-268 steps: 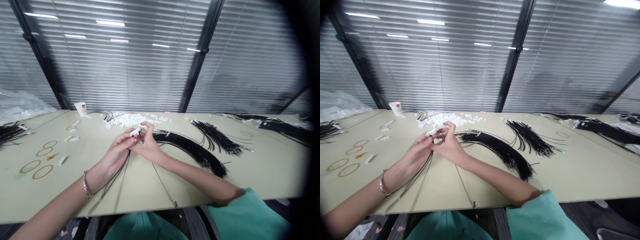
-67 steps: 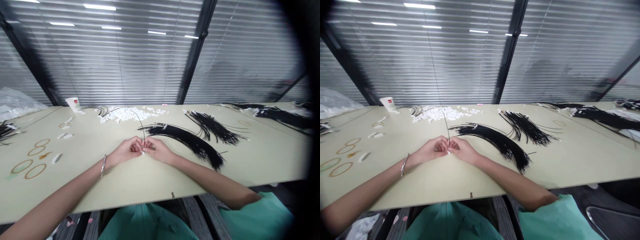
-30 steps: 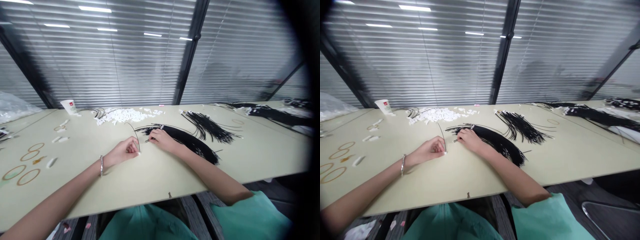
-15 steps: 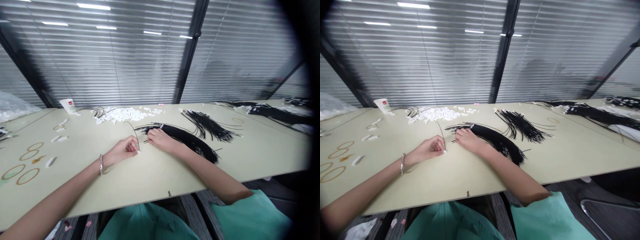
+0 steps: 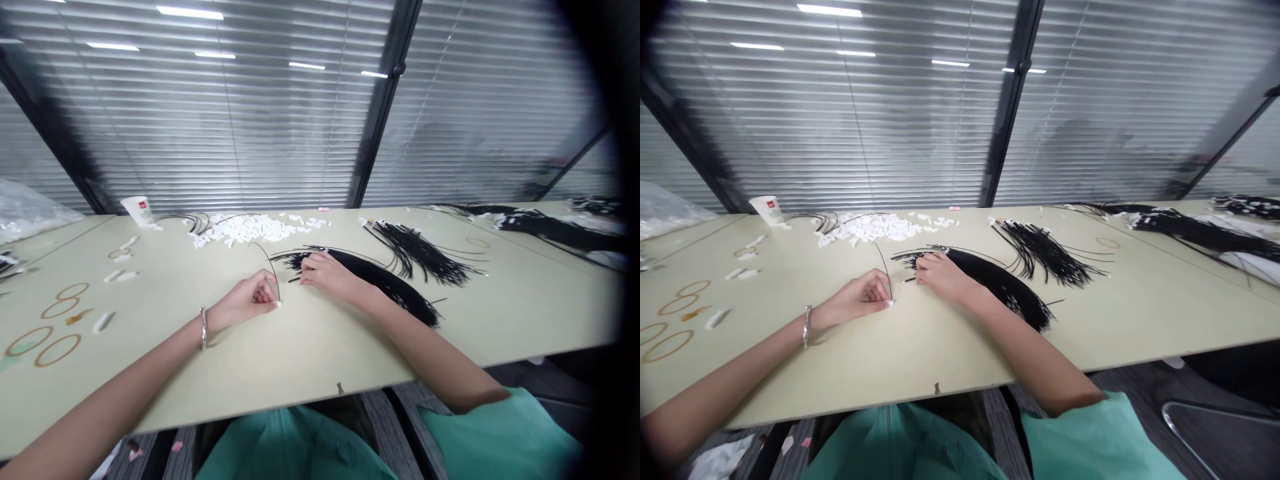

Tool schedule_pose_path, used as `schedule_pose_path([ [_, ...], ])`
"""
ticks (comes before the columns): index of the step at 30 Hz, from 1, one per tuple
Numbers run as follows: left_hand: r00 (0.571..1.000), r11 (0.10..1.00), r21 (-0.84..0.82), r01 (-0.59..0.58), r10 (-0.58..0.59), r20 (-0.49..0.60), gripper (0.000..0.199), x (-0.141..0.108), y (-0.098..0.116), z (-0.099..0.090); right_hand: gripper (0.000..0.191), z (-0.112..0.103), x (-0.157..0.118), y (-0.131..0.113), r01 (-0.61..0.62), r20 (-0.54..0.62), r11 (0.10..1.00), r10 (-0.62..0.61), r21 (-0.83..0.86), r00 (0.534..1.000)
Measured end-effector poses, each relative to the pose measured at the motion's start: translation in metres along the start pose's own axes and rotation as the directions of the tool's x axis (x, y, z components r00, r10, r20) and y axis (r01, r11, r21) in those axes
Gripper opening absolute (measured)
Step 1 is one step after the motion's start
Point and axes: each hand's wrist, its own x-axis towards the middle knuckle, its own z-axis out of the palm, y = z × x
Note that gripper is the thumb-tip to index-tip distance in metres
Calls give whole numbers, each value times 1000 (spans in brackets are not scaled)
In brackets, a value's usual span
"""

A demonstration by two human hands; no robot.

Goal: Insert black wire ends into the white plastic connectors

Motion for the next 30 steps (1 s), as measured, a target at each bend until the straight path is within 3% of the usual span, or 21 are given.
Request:
schedule_pose_path([
  [7,1000,1000,-17,-2,2,-1,37,0,-2,0,7,-2,-4,6,31,40,997,-29,-69,999],
  [20,1000,1000,-25,1,-1,-1,38,0,-1,1,16,-8,0,-4,136,62,973,-126,-186,990],
  [25,1000,1000,-7,-4,4,3,37,0,-3,0,14,3,2,-6,128,62,952,-115,-278,991],
  [28,1000,1000,1,-8,8,7,36,0,-3,0,14,4,4,-9,82,-11,981,-86,-175,996],
  [30,1000,1000,7,-12,12,6,35,0,-3,0,16,-5,5,-13,35,-97,999,-33,13,995],
])
